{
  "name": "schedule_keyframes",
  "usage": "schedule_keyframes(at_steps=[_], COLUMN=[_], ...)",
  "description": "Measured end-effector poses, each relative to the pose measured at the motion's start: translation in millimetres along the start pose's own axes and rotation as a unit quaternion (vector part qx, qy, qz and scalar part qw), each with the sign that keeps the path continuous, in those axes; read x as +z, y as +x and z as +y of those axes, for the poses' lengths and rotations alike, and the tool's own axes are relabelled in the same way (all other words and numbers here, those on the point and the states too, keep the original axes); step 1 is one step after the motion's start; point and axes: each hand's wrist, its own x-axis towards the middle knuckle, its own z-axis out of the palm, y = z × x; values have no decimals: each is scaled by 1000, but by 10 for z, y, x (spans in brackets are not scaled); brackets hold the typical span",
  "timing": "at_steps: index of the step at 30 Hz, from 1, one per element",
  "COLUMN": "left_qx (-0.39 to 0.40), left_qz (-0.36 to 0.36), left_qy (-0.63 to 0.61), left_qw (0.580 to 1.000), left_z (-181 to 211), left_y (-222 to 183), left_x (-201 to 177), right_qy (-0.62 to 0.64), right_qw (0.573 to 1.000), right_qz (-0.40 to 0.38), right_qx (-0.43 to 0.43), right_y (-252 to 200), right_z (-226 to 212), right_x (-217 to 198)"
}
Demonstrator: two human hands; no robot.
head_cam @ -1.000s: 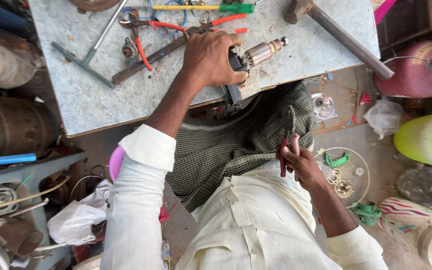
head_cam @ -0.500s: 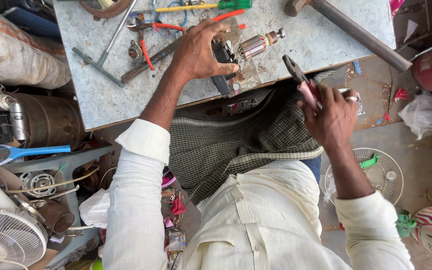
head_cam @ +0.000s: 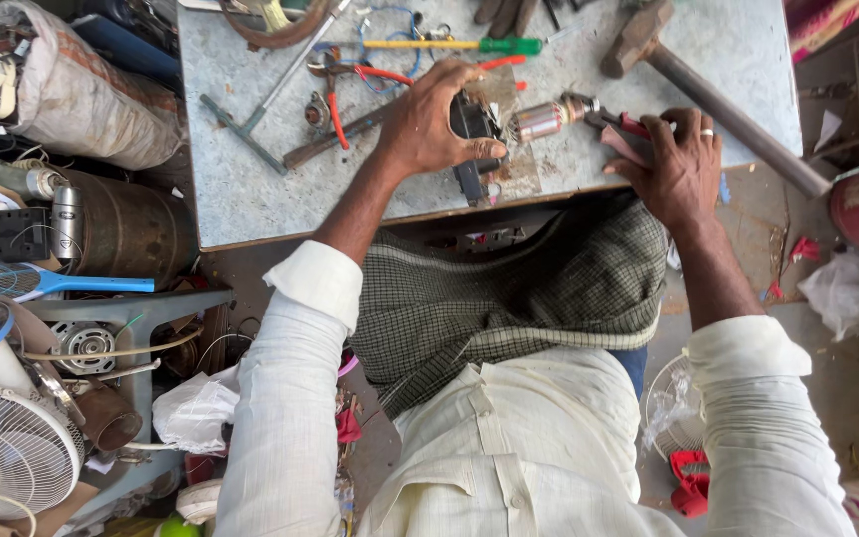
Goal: The person disassembles an electric motor assembly using a hammer, pliers, and screwdrivers, striking parts to separate them and prying components apart with tools.
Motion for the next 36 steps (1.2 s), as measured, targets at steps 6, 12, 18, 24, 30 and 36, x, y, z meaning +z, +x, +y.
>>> schedule_keyframes(at_steps=[6, 12, 18, 24, 30, 36], left_qx=[-135, -176, -254, -223, -34, -78], left_qz=[70, 255, 285, 286, 100, 41], left_qy=[-134, -123, -20, 97, 184, 244], left_qw=[979, 943, 924, 927, 977, 966], left_z=[-195, -648, -938, -1012, -625, -692], left_y=[-192, -273, -456, -931, -933, -643], left_x=[-365, -544, -793, -979, -633, -198], right_qy=[38, 201, 265, 264, 254, 262], right_qw=[998, 968, 941, 941, 941, 939], right_qz=[46, 152, 196, 199, 208, 204], right_qx=[-35, -5, 74, 71, 80, 86], right_y=[111, 185, 103, 84, 128, 174], right_z=[85, 231, 305, 387, 303, 177], right_x=[76, 267, 308, 419, 421, 301])
